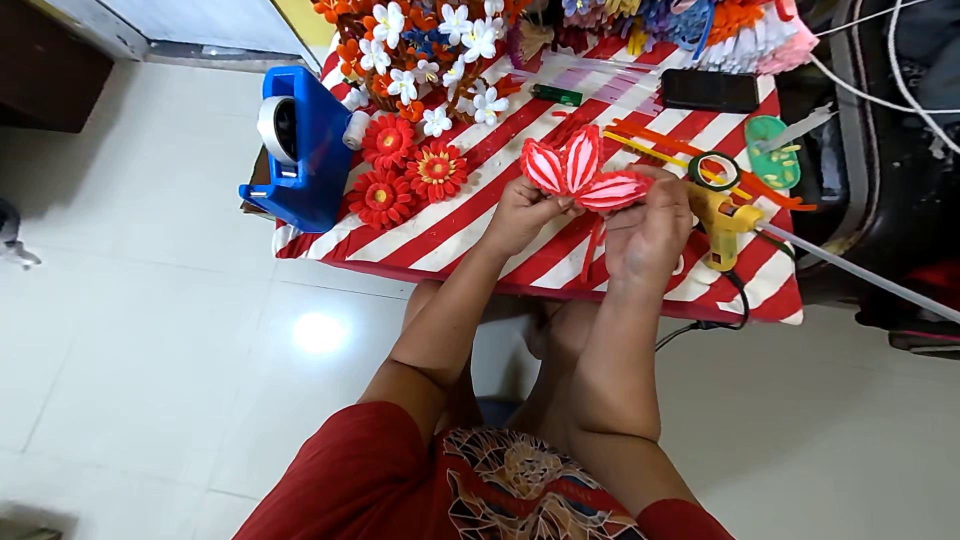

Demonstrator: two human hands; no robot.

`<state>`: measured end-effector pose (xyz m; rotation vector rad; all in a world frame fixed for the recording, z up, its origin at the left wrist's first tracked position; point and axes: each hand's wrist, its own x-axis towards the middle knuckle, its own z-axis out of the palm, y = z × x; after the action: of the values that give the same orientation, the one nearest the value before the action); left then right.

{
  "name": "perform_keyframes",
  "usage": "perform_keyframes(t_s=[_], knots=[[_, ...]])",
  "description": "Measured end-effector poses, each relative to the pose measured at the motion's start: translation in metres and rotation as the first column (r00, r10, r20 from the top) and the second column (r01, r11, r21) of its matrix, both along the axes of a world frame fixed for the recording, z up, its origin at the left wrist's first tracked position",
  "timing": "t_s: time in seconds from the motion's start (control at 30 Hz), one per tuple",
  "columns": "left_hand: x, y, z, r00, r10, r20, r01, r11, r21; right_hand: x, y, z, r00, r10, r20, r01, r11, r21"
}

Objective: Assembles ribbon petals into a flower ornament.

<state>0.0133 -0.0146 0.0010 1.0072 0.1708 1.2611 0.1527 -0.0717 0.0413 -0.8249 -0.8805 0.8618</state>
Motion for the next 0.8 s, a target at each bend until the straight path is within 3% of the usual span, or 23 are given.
perform_keyframes(t_s=[0.17,0.37,0.53,0.8], knots=[[-0.0027,0.0012,0.004,0.989,-0.061,0.138,0.076,0.991,-0.109,0.0092,0.0021,-0.0001,0.988,-0.115,-0.101,0.11,0.992,-0.055],[-0.0026,0.002,0.0039,0.984,-0.075,0.16,0.095,0.988,-0.123,0.0098,0.0052,-0.0017,0.97,-0.184,-0.157,0.172,0.981,-0.088],[-0.002,0.0032,0.0006,0.988,-0.086,0.13,0.099,0.991,-0.095,0.0062,0.0012,-0.001,0.996,-0.08,-0.048,0.078,0.996,-0.036],[-0.0031,0.0024,0.0011,0.997,-0.078,0.03,0.078,0.997,-0.018,0.0044,0.0017,-0.0003,0.993,-0.112,0.024,0.113,0.993,-0.027]])
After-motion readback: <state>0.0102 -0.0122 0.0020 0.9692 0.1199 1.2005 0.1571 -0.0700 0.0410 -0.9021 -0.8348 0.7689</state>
